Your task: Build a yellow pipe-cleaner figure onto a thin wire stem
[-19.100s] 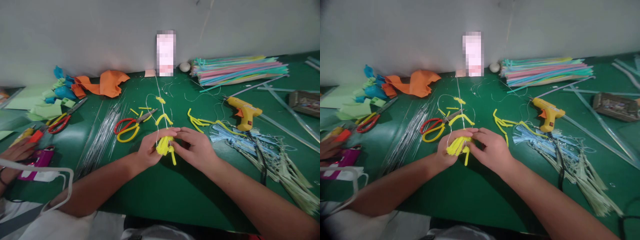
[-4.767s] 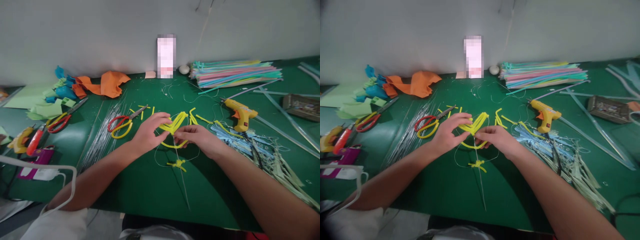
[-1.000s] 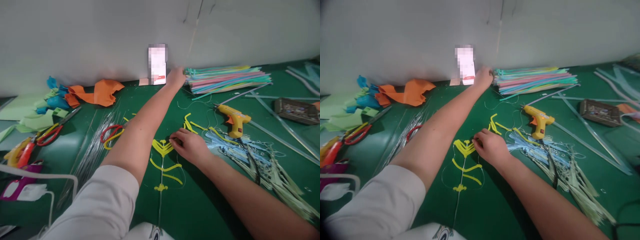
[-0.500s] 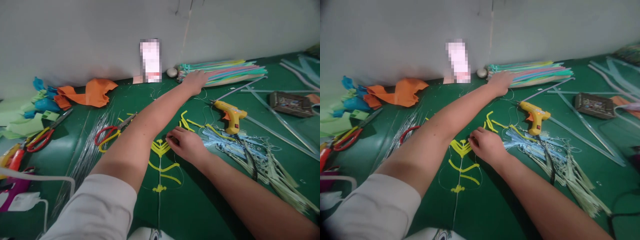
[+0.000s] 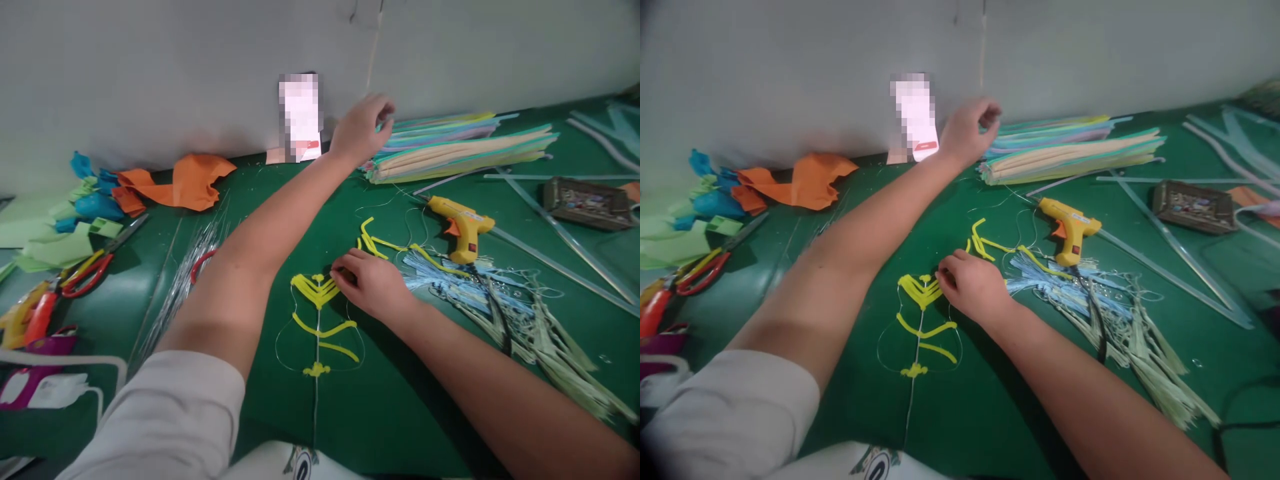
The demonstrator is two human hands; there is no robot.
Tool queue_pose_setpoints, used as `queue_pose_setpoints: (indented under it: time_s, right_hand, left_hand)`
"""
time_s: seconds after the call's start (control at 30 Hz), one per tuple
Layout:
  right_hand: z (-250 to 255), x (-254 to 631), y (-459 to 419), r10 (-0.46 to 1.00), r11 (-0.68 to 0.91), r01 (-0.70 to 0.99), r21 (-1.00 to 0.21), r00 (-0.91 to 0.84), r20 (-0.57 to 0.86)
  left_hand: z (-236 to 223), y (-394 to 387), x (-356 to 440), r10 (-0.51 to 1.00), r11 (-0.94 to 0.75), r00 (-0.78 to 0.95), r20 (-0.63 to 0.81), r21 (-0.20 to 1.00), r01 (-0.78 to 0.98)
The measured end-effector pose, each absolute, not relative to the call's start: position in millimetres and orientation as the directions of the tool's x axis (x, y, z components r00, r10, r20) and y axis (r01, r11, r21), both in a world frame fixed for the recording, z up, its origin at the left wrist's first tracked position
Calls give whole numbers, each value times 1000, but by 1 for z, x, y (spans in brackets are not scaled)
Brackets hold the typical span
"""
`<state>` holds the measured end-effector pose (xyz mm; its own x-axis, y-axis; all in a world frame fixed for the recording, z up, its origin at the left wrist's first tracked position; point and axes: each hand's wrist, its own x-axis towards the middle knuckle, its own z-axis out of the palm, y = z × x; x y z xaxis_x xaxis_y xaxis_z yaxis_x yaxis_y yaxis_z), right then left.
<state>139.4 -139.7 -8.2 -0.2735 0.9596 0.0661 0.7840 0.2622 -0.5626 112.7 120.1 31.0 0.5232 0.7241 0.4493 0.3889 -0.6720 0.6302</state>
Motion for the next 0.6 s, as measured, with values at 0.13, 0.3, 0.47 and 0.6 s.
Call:
queue_pose_setpoints:
  time_s: [0.13,0.3,0.47,0.6]
  right_hand:
    - [-8,138,-139,962,252,803,-540,-267,51]
    - [-8,138,-139,960,265,806,-529,-272,66]
    - [-10,139,-139,958,276,808,-521,-277,78]
    - [-9,138,-139,958,272,812,-516,-277,70]
  left_hand:
    - [27,103,86,634,-773,543,551,465,431]
    - [12,93,77,633,-772,650,420,410,486]
    - [5,81,77,586,-809,718,376,321,492]
    - [4,66,77,653,-745,661,370,468,475]
